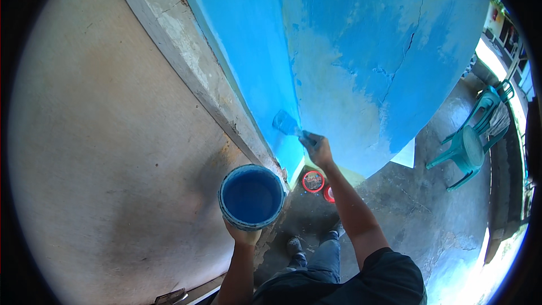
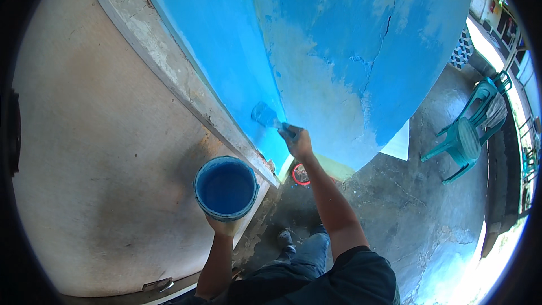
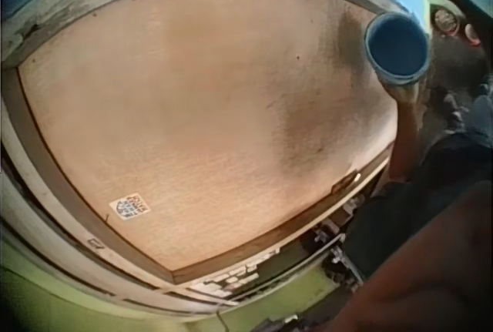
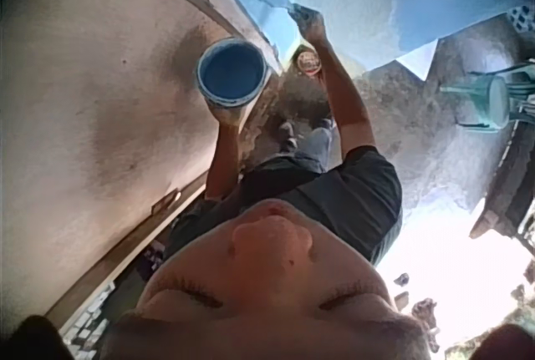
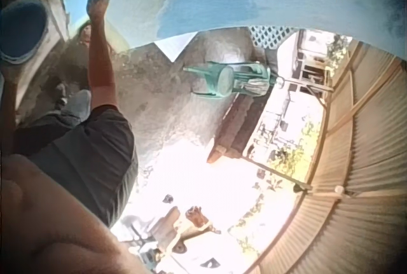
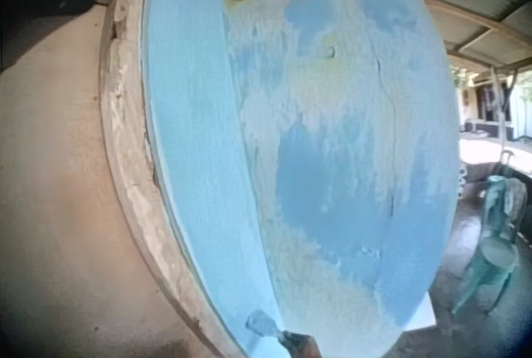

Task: The person paints an interior wall with blue paint using a paintbrush, dipping the brush into a bucket of blue paint.

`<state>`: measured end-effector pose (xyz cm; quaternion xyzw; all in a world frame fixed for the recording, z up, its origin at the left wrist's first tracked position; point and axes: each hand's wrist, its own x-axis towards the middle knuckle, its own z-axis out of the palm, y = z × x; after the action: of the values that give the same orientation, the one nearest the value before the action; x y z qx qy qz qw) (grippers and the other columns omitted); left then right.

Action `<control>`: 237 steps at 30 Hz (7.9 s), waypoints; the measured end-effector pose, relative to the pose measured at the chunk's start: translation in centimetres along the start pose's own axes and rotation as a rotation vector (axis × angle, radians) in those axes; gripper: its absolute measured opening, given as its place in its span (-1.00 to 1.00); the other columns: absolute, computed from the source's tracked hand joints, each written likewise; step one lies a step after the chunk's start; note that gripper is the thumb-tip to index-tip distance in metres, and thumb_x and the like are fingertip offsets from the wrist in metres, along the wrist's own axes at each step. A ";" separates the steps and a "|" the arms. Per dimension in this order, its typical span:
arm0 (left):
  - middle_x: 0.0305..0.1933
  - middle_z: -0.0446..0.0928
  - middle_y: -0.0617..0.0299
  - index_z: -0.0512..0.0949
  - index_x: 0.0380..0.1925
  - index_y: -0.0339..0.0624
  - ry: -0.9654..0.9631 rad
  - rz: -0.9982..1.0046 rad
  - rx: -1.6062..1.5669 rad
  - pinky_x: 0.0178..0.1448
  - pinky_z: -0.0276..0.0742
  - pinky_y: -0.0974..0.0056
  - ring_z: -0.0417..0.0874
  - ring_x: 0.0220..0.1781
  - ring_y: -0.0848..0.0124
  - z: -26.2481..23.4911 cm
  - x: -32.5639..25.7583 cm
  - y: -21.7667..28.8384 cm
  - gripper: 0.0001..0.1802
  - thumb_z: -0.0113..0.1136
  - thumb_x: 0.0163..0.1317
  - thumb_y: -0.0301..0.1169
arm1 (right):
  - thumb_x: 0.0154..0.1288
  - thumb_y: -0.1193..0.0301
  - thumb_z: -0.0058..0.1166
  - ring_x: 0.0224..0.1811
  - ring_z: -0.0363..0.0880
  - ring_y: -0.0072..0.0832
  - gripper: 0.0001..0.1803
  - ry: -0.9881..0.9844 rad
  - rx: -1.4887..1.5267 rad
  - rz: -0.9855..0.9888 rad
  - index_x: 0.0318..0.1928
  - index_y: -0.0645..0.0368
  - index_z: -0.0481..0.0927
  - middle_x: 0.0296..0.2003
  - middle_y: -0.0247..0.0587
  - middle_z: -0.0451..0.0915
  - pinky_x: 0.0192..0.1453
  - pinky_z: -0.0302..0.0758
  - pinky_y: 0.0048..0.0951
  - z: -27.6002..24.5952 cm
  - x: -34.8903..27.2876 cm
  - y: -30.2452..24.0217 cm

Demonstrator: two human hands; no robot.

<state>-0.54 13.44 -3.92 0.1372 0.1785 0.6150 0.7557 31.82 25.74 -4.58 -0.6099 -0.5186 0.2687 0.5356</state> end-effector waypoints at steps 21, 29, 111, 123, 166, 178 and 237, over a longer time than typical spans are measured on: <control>0.49 0.44 0.09 0.34 0.47 -0.16 -0.113 0.057 0.140 0.51 0.51 -0.08 0.48 0.48 0.11 1.1 0.8 -0.9 -0.27 0.04 0.53 0.11 | 0.33 0.09 0.36 -0.25 0.76 -0.09 -0.61 -0.073 -0.640 -0.033 -0.04 0.12 0.82 -0.32 0.04 0.77 -0.06 0.62 -0.16 -4.8 3.6 -11.8; 0.55 0.37 0.08 0.35 0.49 -0.07 -0.222 -0.204 -0.299 0.62 0.30 -0.19 0.36 0.57 0.08 3.9 0.5 -2.7 -0.30 0.05 0.54 0.11 | 0.44 0.19 0.25 -0.43 0.24 -0.56 -0.59 0.158 -0.195 -0.147 -0.13 0.39 0.72 -0.52 -0.30 0.42 -0.31 0.27 -0.36 -12.9 1.2 -24.5; 0.66 0.18 0.07 0.16 0.62 0.17 -0.483 -0.106 -0.378 0.45 0.35 -0.45 0.27 0.63 -0.13 19.0 1.4 6.1 -0.10 -0.24 0.41 0.37 | 0.52 0.36 0.18 -0.48 0.36 -0.67 -0.59 0.188 0.218 -0.617 0.24 0.37 0.64 -0.47 -0.40 0.52 -0.42 0.30 -0.54 -8.4 -2.8 -44.2; 0.67 0.15 0.08 0.18 0.59 0.22 -0.438 -0.087 -0.262 0.49 0.21 -0.44 0.19 0.65 -0.08 23.0 0.6 10.4 -0.06 -0.15 0.34 0.44 | 0.48 0.50 0.16 -0.47 0.57 -0.24 -0.67 0.752 -0.383 -1.383 0.18 0.35 0.65 -0.40 -0.01 0.61 -0.36 0.47 -0.27 -5.1 6.6 -57.9; 0.74 -0.09 -0.02 -0.06 0.68 0.19 -0.926 -0.379 -0.404 0.59 -0.11 -0.51 -0.01 0.73 -0.18 32.7 4.3 22.4 -0.19 -0.37 0.54 0.21 | 0.36 0.37 0.07 -0.04 0.74 0.29 -0.72 0.821 -1.254 -0.877 -0.16 0.35 0.72 -0.12 0.35 0.73 0.08 0.68 0.14 -0.7 6.6 -76.4; 0.75 -0.11 -0.01 -0.09 0.69 0.20 -0.883 -0.403 -0.362 0.59 -0.17 -0.53 -0.05 0.74 -0.18 32.5 3.9 22.2 -0.18 -0.41 0.54 0.23 | 0.42 0.22 0.11 -0.02 0.73 0.24 -0.65 0.935 -1.169 -0.924 -0.13 0.29 0.70 -0.13 0.29 0.72 0.10 0.66 0.11 -3.2 10.2 -77.8; 0.71 -0.01 -0.04 0.01 0.66 0.18 -0.777 -0.342 -0.338 0.53 0.08 -0.46 0.11 0.68 -0.20 27.6 5.3 17.9 -0.14 -0.30 0.49 0.30 | 0.42 0.27 0.16 -0.21 0.77 0.15 -0.70 0.503 -1.309 -0.754 -0.11 0.28 0.72 -0.29 0.24 0.72 -0.07 0.71 0.07 -3.4 5.3 -64.4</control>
<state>-3.23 22.65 27.93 0.2009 -0.2011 0.4049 0.8691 14.34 22.11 57.59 -0.6265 -0.6062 -0.4355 0.2244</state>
